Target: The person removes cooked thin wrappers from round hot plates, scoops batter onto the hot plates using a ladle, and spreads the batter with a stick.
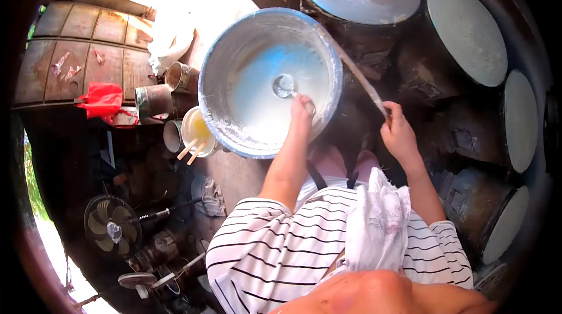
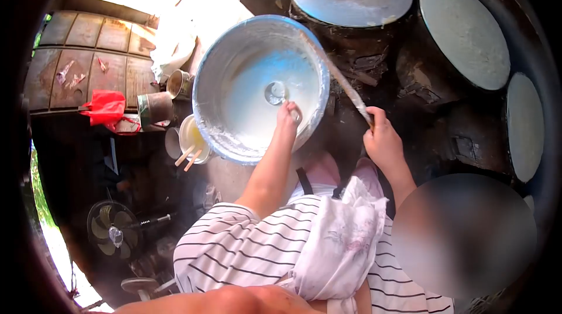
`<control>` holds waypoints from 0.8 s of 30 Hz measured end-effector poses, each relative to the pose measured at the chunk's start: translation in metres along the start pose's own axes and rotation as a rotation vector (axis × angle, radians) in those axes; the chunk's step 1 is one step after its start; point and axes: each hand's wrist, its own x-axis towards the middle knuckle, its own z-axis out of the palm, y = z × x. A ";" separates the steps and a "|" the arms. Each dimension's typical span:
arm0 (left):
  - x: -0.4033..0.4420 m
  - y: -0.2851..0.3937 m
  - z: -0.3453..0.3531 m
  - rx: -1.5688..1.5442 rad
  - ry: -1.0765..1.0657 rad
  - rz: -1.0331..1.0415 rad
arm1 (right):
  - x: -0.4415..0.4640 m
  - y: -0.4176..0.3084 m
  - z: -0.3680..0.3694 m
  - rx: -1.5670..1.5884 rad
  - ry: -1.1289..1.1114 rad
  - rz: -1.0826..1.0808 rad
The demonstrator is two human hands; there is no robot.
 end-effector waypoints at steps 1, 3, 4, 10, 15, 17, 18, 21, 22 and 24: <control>-0.008 0.021 -0.036 -0.002 -0.056 -0.114 | 0.006 0.001 0.021 -0.050 -0.090 -0.036; -0.078 0.067 -0.034 0.604 -0.050 -0.032 | 0.022 -0.013 0.050 -0.202 -0.253 0.004; -0.095 0.097 -0.020 0.850 -0.043 0.051 | 0.032 -0.022 0.065 -0.254 -0.258 0.034; 0.012 0.148 -0.014 1.531 -0.208 0.431 | 0.110 -0.057 0.164 -0.526 -0.260 0.305; -0.036 0.164 0.018 1.002 -0.248 -0.181 | 0.055 -0.102 0.153 -0.399 -0.224 0.510; -0.033 0.147 0.017 1.111 -0.286 -0.194 | 0.049 -0.089 0.177 -0.420 -0.170 0.495; -0.027 0.139 0.024 1.162 -0.318 -0.183 | 0.051 -0.104 0.192 -0.465 -0.253 0.511; -0.013 0.153 0.051 1.154 -0.334 -0.135 | 0.035 -0.105 0.184 -0.316 -0.189 0.584; -0.006 0.154 0.044 1.136 -0.295 -0.103 | 0.032 -0.105 0.179 -0.316 -0.145 0.637; 0.005 0.147 0.055 1.243 -0.374 -0.142 | 0.038 -0.106 0.192 -0.419 -0.241 0.605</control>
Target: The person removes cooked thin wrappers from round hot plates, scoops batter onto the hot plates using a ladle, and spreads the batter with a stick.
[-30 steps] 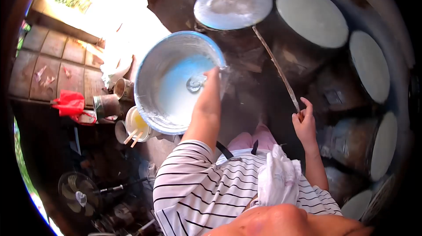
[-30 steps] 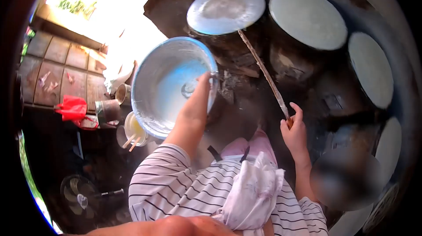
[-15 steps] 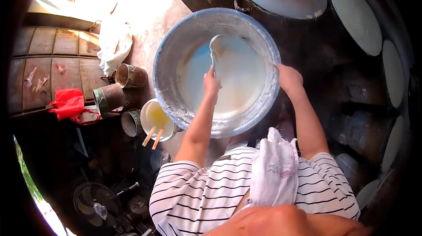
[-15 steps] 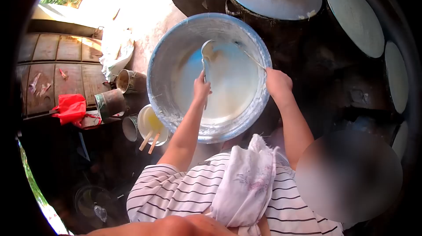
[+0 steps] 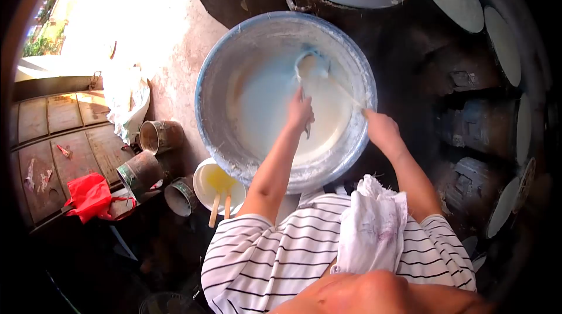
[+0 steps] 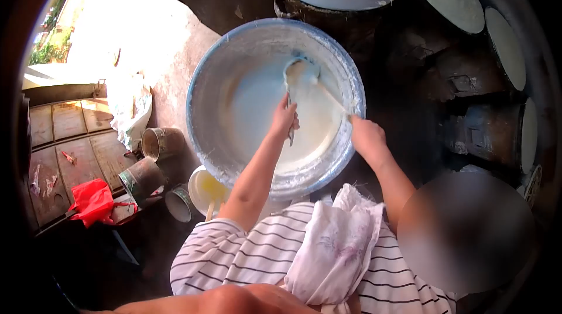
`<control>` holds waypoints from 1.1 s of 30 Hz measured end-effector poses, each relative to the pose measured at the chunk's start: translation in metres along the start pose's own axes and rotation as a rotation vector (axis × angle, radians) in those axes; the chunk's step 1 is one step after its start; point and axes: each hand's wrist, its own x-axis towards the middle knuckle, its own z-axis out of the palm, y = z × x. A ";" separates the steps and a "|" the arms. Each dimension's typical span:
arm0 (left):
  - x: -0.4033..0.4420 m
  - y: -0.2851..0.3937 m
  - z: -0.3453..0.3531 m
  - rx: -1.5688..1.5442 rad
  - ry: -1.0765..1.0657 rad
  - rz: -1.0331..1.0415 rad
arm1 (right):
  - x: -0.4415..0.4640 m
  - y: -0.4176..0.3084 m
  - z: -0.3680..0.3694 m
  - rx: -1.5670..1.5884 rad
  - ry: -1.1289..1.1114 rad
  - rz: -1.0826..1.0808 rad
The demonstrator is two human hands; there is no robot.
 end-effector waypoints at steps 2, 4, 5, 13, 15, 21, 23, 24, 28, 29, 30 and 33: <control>-0.001 0.015 -0.003 0.148 -0.117 -0.006 | 0.007 -0.009 -0.009 0.031 0.014 0.023; 0.015 -0.006 -0.008 0.050 -0.005 0.003 | 0.011 0.005 -0.002 0.112 0.045 0.103; 0.017 -0.019 0.000 -0.039 0.032 -0.012 | 0.013 0.004 0.009 0.101 -0.002 0.109; -0.020 -0.030 0.067 -0.967 -0.093 -0.256 | -0.026 0.014 0.053 0.404 0.083 -0.149; -0.036 -0.040 0.069 -1.276 -0.349 -0.392 | -0.045 0.029 0.062 0.507 0.177 -0.264; -0.161 0.014 0.062 -1.422 -1.006 -0.353 | -0.117 0.055 0.005 1.247 -0.236 -0.254; -0.223 0.047 0.052 -1.341 -1.026 -0.237 | -0.151 0.043 -0.015 1.452 -0.307 -0.333; -0.252 0.068 0.048 -1.273 -1.048 -0.173 | -0.172 0.035 -0.035 1.521 -0.334 -0.401; -0.336 0.152 0.032 -0.963 -1.367 0.189 | -0.218 -0.004 -0.106 1.570 -0.192 -0.670; -0.350 0.171 0.029 -0.931 -1.405 0.241 | -0.225 -0.015 -0.120 1.567 -0.163 -0.774; -0.360 0.187 0.029 -0.931 -1.426 0.236 | -0.229 -0.025 -0.134 1.560 -0.111 -0.886; -0.372 0.215 0.024 -0.974 -1.496 0.195 | -0.225 -0.035 -0.131 1.612 -0.151 -0.953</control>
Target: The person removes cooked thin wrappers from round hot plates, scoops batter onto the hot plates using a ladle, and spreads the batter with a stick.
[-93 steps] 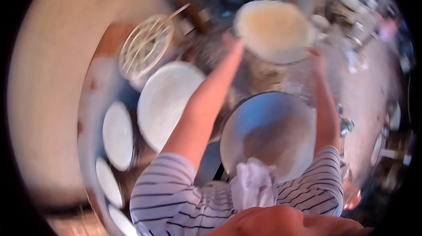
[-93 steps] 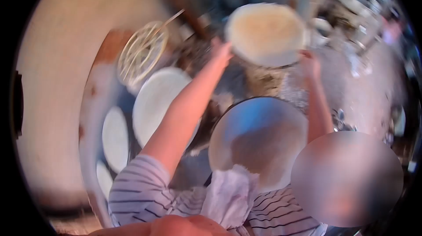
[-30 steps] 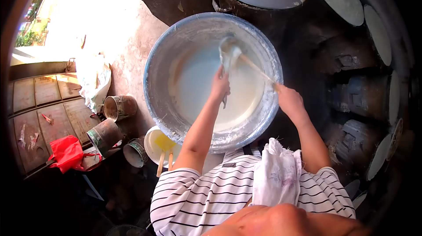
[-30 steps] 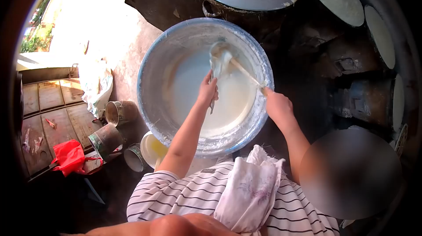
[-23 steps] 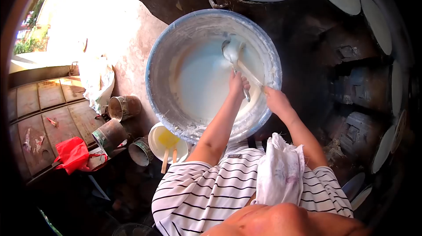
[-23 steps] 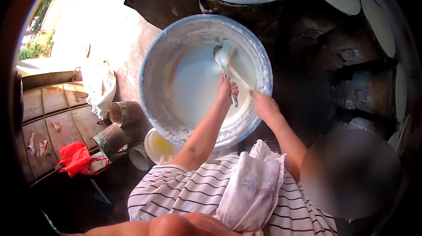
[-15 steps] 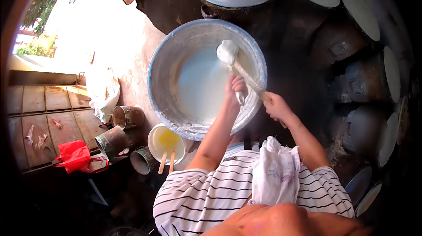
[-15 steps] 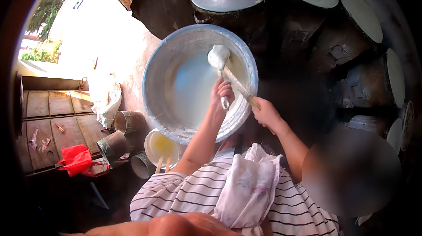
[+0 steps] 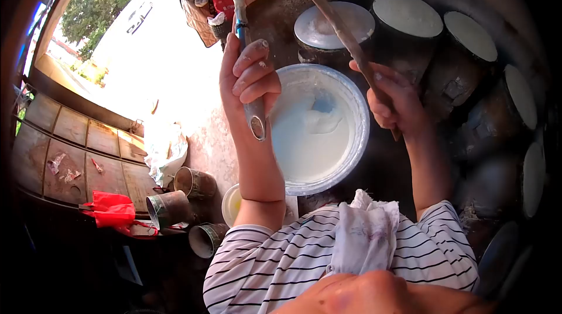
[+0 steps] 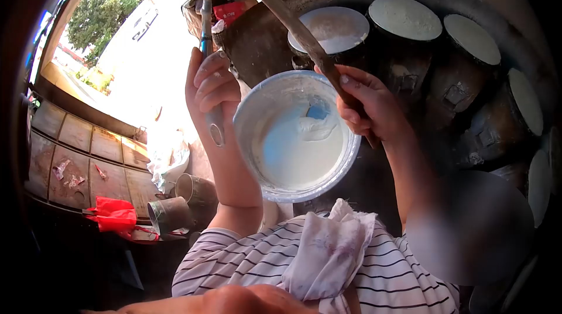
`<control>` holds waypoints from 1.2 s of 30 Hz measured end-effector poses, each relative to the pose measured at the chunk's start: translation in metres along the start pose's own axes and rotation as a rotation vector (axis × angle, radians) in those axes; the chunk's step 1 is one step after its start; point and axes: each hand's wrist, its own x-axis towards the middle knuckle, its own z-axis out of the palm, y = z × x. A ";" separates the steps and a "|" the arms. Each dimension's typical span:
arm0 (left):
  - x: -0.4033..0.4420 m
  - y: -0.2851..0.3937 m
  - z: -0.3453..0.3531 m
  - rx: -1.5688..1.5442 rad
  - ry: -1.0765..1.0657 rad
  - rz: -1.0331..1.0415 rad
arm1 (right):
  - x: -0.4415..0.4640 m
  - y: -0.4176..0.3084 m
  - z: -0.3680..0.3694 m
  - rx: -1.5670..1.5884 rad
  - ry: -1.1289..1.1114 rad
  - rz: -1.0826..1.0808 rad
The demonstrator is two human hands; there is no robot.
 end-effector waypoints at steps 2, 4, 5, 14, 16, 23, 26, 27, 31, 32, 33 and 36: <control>-0.023 0.018 -0.040 -0.022 0.147 -0.049 | -0.010 0.044 -0.017 0.059 0.100 0.130; -0.043 0.035 -0.075 -0.150 0.336 -0.113 | -0.021 0.072 -0.034 0.057 0.262 0.340; -0.050 0.039 -0.085 -0.281 0.463 -0.152 | -0.030 0.064 -0.027 -0.016 0.331 0.405; -0.070 0.044 -0.180 -0.578 0.661 -0.095 | -0.027 0.121 -0.069 0.002 0.500 0.599; -0.046 0.033 -0.175 -0.526 0.557 -0.128 | -0.019 0.086 -0.077 -0.075 0.565 0.391; 0.151 -0.019 -0.199 -0.707 0.319 -0.122 | 0.071 0.102 -0.206 -1.161 0.676 -0.563; 0.201 -0.013 -0.239 -0.547 0.149 -0.149 | 0.004 0.101 -0.242 -1.344 0.653 -0.329; 0.216 -0.008 -0.250 -0.465 0.160 -0.201 | -0.002 0.082 -0.257 -1.273 0.611 -0.251; 0.261 0.011 -0.292 -0.532 0.374 -0.122 | 0.061 0.014 -0.319 -0.751 0.733 0.097; 0.271 0.013 -0.306 -0.546 0.425 -0.104 | 0.083 0.013 -0.340 -0.656 0.695 0.121; 0.287 0.020 -0.322 -0.549 0.472 -0.103 | 0.106 0.018 -0.363 -0.556 0.663 0.128; 0.303 0.034 -0.366 -0.447 0.537 -0.125 | 0.145 0.033 -0.385 -0.381 0.725 0.178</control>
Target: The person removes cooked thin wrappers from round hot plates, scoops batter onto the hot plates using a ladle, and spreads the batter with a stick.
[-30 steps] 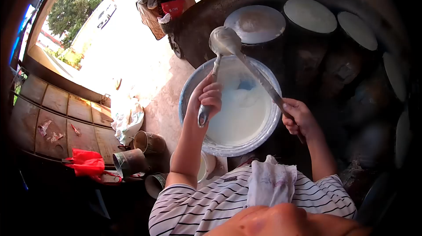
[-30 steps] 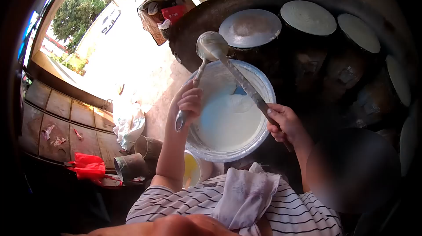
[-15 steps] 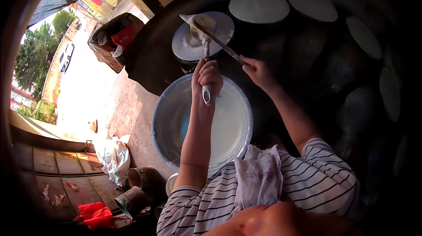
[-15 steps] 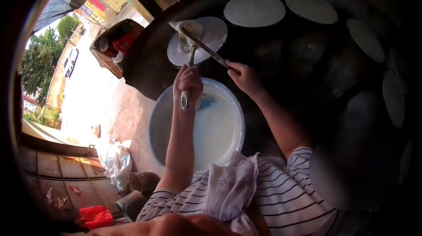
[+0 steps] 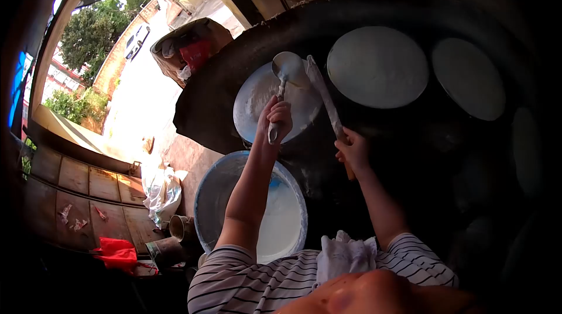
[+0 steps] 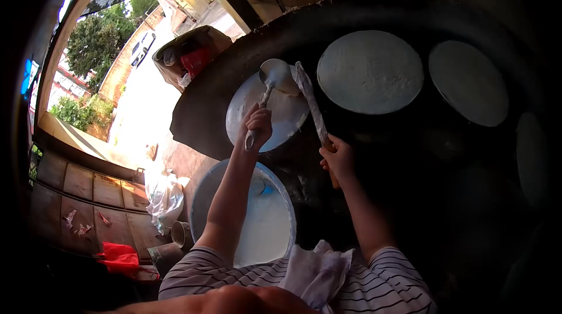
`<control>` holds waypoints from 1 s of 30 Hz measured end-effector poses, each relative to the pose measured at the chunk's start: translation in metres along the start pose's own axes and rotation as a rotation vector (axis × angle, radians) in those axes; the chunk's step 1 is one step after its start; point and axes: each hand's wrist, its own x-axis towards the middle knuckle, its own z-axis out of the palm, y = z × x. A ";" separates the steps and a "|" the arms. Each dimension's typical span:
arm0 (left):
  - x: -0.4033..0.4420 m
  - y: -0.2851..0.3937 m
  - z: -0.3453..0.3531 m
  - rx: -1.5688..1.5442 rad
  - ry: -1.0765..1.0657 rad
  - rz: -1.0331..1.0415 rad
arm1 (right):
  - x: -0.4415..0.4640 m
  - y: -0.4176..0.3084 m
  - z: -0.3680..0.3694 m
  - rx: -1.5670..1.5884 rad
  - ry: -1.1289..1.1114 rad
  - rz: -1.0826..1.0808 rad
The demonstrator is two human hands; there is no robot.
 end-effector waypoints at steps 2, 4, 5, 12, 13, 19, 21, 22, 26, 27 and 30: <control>0.014 0.013 -0.008 0.032 0.092 0.009 | 0.005 0.005 0.002 0.110 -0.001 0.108; 0.023 0.027 -0.021 0.117 0.179 -0.044 | 0.004 0.019 -0.001 0.120 0.035 0.082; 0.033 0.036 -0.021 0.170 0.208 -0.096 | 0.007 0.020 -0.001 0.116 0.071 0.054; 0.053 0.075 -0.026 0.571 0.357 0.234 | 0.042 0.013 0.028 -0.433 0.200 -0.500; 0.046 0.075 -0.032 0.634 0.417 0.311 | 0.043 0.003 0.041 -0.491 0.189 -0.545; 0.048 0.112 -0.007 1.153 0.602 0.505 | 0.059 -0.001 0.021 -0.789 0.306 -0.659; 0.032 0.118 -0.016 1.229 0.532 0.430 | 0.049 -0.005 0.034 -0.775 0.224 -0.667; 0.036 0.121 -0.015 1.282 0.450 0.400 | 0.057 -0.004 0.047 -0.842 0.166 -0.645; 0.050 0.146 -0.020 1.626 0.679 0.637 | 0.109 -0.012 0.066 -0.906 0.223 -0.727; 0.049 0.155 -0.012 1.719 0.711 0.643 | 0.109 -0.001 0.053 -0.904 0.254 -0.767; 0.019 0.159 -0.023 1.756 0.691 0.618 | 0.068 0.002 0.057 -0.857 0.193 -0.698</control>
